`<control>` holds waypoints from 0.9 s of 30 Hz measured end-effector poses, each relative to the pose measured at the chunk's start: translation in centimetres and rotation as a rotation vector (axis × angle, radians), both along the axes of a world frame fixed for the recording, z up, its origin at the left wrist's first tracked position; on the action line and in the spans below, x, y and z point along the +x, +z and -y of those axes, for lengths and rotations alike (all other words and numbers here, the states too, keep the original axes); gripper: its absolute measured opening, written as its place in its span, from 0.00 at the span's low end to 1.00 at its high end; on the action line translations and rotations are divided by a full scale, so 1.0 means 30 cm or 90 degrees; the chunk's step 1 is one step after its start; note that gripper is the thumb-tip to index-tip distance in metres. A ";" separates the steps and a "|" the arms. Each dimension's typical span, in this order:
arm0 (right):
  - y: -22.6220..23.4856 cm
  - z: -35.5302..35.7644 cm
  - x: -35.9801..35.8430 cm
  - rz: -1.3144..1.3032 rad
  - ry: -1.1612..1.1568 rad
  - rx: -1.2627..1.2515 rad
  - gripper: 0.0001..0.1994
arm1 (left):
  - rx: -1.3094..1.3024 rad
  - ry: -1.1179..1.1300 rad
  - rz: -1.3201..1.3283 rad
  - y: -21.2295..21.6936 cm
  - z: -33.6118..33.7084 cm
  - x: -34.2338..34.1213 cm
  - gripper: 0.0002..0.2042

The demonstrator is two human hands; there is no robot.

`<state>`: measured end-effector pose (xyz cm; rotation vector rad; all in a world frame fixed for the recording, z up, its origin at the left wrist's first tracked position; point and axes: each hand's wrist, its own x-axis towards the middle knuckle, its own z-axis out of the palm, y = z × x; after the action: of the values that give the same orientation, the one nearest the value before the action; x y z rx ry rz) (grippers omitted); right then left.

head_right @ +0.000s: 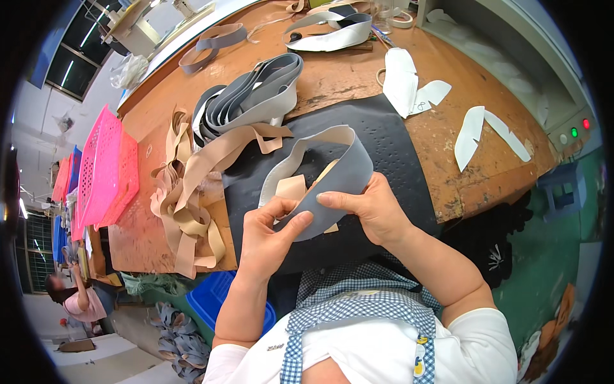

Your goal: Manual assembly and lining of shoe upper components at a factory workbench.

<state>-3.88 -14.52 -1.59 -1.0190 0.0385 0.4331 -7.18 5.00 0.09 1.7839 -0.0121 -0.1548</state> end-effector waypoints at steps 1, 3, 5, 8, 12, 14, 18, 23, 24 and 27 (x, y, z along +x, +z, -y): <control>0.000 -0.001 -0.002 -0.002 -0.011 -0.003 0.12 | 0.008 -0.002 0.025 -0.006 -0.001 0.002 0.09; -0.024 -0.007 -0.003 0.034 -0.022 -0.031 0.12 | 0.034 -0.003 0.049 -0.018 -0.001 -0.002 0.09; -0.034 -0.015 -0.011 0.068 -0.032 -0.059 0.11 | 0.062 -0.003 0.072 -0.016 0.000 -0.004 0.10; -0.024 -0.030 -0.026 0.072 -0.033 -0.112 0.10 | 0.099 0.010 0.076 -0.002 0.003 -0.010 0.10; 0.003 -0.004 0.009 -0.042 -0.028 -0.004 0.12 | 0.078 -0.009 -0.043 -0.009 -0.019 -0.026 0.11; -0.018 0.021 0.021 -0.044 -0.024 -0.006 0.13 | 0.095 -0.027 -0.045 -0.010 -0.024 -0.032 0.11; -0.021 0.019 0.009 -0.029 -0.018 -0.055 0.12 | 0.112 -0.054 0.027 -0.002 -0.003 -0.022 0.12; -0.016 0.003 -0.004 0.014 -0.002 -0.081 0.11 | 0.110 -0.044 0.004 0.008 0.013 -0.028 0.10; -0.011 0.008 0.008 0.014 -0.002 -0.081 0.11 | 0.092 -0.027 -0.014 -0.005 0.004 -0.033 0.10; -0.014 0.034 0.025 -0.046 -0.033 -0.007 0.14 | 0.079 -0.026 -0.050 -0.002 -0.006 -0.044 0.09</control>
<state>-3.14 -15.53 -2.02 -1.0110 0.1318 0.4221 -8.49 5.18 0.02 1.9014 0.0183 -0.2598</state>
